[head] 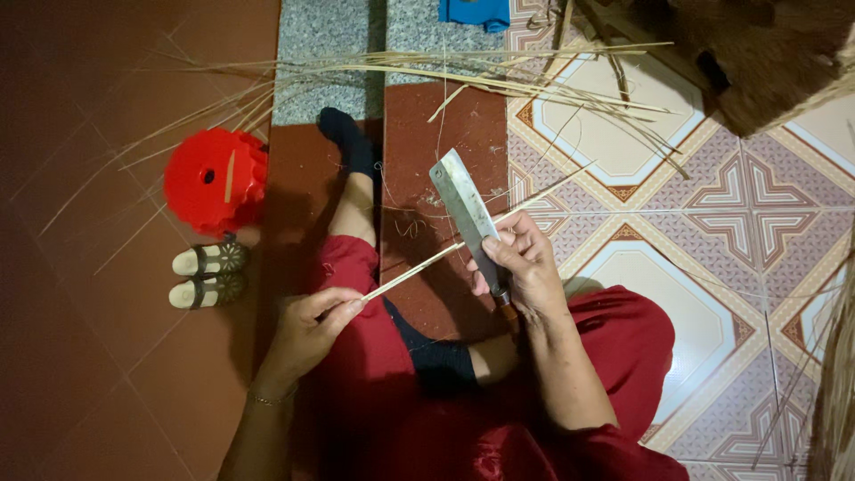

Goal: The person sits on the floor and uses a large knife to split and shave thin bamboo strips. They repeatedly hold a strip, run the blade along its length to thin it, and set the finished pieces aside.

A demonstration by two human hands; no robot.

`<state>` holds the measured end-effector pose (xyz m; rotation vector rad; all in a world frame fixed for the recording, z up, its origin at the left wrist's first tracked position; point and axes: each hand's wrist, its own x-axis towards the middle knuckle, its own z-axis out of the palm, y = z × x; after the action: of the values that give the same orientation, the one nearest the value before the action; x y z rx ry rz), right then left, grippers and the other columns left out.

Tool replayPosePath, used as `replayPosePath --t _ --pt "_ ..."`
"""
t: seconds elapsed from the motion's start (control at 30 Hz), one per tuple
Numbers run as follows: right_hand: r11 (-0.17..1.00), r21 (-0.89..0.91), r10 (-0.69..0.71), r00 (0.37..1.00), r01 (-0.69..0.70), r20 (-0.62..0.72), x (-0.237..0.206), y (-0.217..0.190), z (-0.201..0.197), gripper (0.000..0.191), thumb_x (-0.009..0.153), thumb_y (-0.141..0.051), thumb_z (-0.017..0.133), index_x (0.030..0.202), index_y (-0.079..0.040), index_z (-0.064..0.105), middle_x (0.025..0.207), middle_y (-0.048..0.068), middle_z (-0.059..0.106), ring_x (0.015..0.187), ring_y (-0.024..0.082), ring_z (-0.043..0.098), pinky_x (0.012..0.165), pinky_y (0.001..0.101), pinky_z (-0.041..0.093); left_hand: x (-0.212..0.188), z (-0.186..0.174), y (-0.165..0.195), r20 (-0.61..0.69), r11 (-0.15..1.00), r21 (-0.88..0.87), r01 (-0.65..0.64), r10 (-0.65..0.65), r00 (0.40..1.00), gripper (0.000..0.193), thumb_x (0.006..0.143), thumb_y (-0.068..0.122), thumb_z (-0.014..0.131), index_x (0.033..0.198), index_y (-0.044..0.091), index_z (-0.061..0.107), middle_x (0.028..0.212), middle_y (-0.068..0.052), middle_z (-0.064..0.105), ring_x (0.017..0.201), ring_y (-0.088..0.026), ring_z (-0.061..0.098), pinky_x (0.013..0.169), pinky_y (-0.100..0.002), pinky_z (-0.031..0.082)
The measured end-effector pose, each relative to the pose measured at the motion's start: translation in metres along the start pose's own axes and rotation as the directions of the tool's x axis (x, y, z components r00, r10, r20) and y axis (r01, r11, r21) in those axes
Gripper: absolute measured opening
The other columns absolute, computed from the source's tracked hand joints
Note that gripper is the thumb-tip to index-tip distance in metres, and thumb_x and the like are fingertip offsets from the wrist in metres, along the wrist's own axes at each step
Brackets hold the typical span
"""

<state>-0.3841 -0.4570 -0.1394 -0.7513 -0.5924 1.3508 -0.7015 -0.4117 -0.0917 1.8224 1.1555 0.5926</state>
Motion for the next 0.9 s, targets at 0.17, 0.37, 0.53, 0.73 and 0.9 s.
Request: replayPosePath --t 0.17,0.37,0.53,0.73,0.9 --pt "1.000 0.014 -0.017 1.000 0.017 -0.018 0.000 -0.005 -0.002 0.017 0.098 0.002 0.059 0.112 0.001 0.050 0.078 0.022 0.070 0.050 0.024 0.066 0.046 0.0335 0.057 0.001 -0.004 0.007 0.000 0.997 0.079 -0.026 0.026 1.000 0.013 0.090 0.012 0.071 0.095 0.002 0.078 0.078 -0.005 0.079 0.072 -0.007 0.072 0.069 -0.025 0.056" --pt "0.997 0.006 -0.074 0.994 0.075 -0.074 0.002 -0.014 -0.015 0.013 0.098 0.001 0.059 0.110 0.000 0.052 0.076 0.022 0.070 0.050 0.024 0.066 0.045 0.0321 0.055 -0.003 -0.007 0.004 -0.029 0.996 0.075 -0.039 0.041 0.999 0.012 0.088 0.011 0.073 0.093 0.002 0.078 0.073 -0.005 0.077 0.068 -0.007 0.070 0.064 -0.024 0.055" --pt "0.998 0.025 -0.057 0.994 0.059 -0.088 0.005 -0.017 -0.026 0.016 0.097 0.001 0.060 0.112 -0.002 0.053 0.076 0.021 0.070 0.049 0.023 0.065 0.044 0.0316 0.054 -0.006 -0.011 0.006 -0.066 0.992 0.104 -0.070 0.077 0.995 0.010 0.089 0.011 0.075 0.093 0.003 0.079 0.069 -0.005 0.074 0.062 -0.006 0.065 0.059 -0.024 0.053" --pt "0.994 0.069 -0.073 0.991 0.081 -0.115 0.012 -0.016 -0.048 0.015 0.095 -0.001 0.061 0.107 -0.006 0.055 0.075 0.019 0.071 0.049 0.022 0.066 0.042 0.0322 0.054 -0.001 -0.010 0.013 -0.019 0.998 0.026 -0.062 0.062 0.998 0.011 0.092 0.009 0.071 0.096 0.002 0.078 0.077 -0.001 0.078 0.071 -0.005 0.068 0.067 -0.022 0.056" --pt "0.973 0.006 -0.223 0.949 0.231 -0.223 0.018 -0.035 -0.087 0.002 0.103 -0.004 0.064 0.104 -0.003 0.062 0.075 0.014 0.069 0.051 0.017 0.063 0.039 0.0263 0.047 0.000 -0.025 0.023 -0.130 0.996 0.087 0.001 0.010 0.991 0.015 0.091 0.016 0.072 0.096 0.004 0.080 0.079 -0.004 0.079 0.073 -0.008 0.068 0.069 -0.025 0.055"
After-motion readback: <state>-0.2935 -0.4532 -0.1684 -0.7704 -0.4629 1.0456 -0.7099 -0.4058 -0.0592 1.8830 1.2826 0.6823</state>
